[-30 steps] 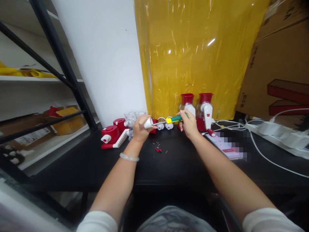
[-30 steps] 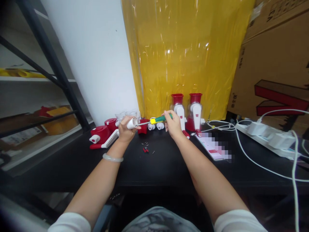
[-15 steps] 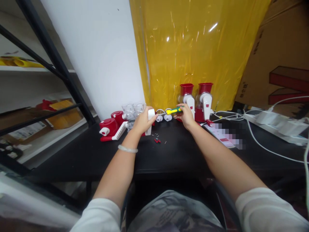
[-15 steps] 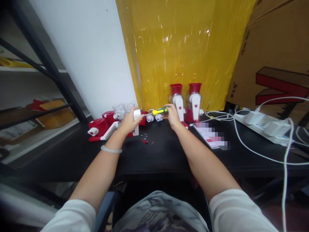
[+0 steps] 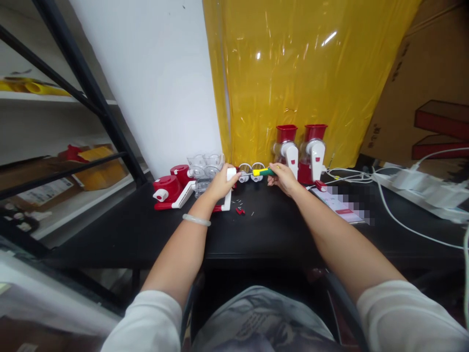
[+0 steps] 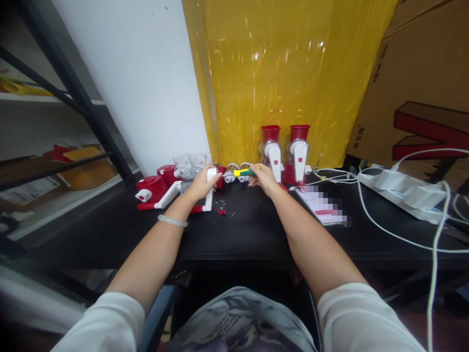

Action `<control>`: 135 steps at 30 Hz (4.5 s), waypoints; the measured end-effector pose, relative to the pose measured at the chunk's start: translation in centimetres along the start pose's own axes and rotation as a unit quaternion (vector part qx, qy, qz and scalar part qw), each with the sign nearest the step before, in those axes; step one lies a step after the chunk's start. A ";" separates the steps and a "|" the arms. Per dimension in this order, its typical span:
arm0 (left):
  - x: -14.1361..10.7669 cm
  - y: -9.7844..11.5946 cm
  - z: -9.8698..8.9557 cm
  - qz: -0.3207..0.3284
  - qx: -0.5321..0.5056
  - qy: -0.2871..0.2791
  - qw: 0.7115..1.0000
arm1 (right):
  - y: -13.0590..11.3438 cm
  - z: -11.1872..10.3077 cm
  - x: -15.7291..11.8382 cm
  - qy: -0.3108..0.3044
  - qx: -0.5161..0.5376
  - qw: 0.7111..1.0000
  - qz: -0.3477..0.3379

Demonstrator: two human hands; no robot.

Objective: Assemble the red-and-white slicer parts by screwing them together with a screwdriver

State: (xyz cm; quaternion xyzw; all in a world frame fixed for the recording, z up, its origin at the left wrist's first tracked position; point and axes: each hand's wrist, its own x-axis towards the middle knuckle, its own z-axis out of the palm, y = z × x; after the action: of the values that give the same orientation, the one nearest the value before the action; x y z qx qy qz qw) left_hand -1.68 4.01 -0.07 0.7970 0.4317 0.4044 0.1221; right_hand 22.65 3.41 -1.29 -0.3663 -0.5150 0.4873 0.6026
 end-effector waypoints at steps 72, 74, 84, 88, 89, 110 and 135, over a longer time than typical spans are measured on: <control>0.1 -2.0 2.1 -0.125 -0.133 -0.041 0.982 | 3.3 -0.4 0.5 0.039 -0.084 0.992 0.083; 0.1 -2.0 2.1 -0.124 -0.133 -0.037 0.983 | 2.9 -0.2 0.5 0.058 -0.087 0.989 0.108; 0.0 -1.9 2.1 -0.136 -0.121 -0.039 0.983 | 2.1 0.4 0.3 0.072 0.027 0.995 0.063; 0.1 -2.1 2.2 -0.131 -0.127 -0.039 0.982 | 2.5 0.2 0.4 0.062 0.013 0.996 0.062; 0.2 -2.2 2.3 -0.132 -0.128 -0.036 0.982 | 2.6 0.1 0.5 0.058 0.009 0.996 0.066; 0.4 -2.7 2.5 -0.122 -0.134 -0.017 0.983 | 3.1 -0.2 0.4 0.065 -0.125 0.990 0.002; 0.4 -3.1 2.6 -0.127 -0.126 -0.019 0.984 | 3.0 -0.2 0.7 0.041 -0.004 0.998 0.057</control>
State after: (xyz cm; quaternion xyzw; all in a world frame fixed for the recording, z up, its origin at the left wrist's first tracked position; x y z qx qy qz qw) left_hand -1.42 6.58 -3.14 0.7216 0.4725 0.4214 0.2802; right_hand 22.24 4.88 -3.99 -0.4174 -0.4700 0.5033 0.5930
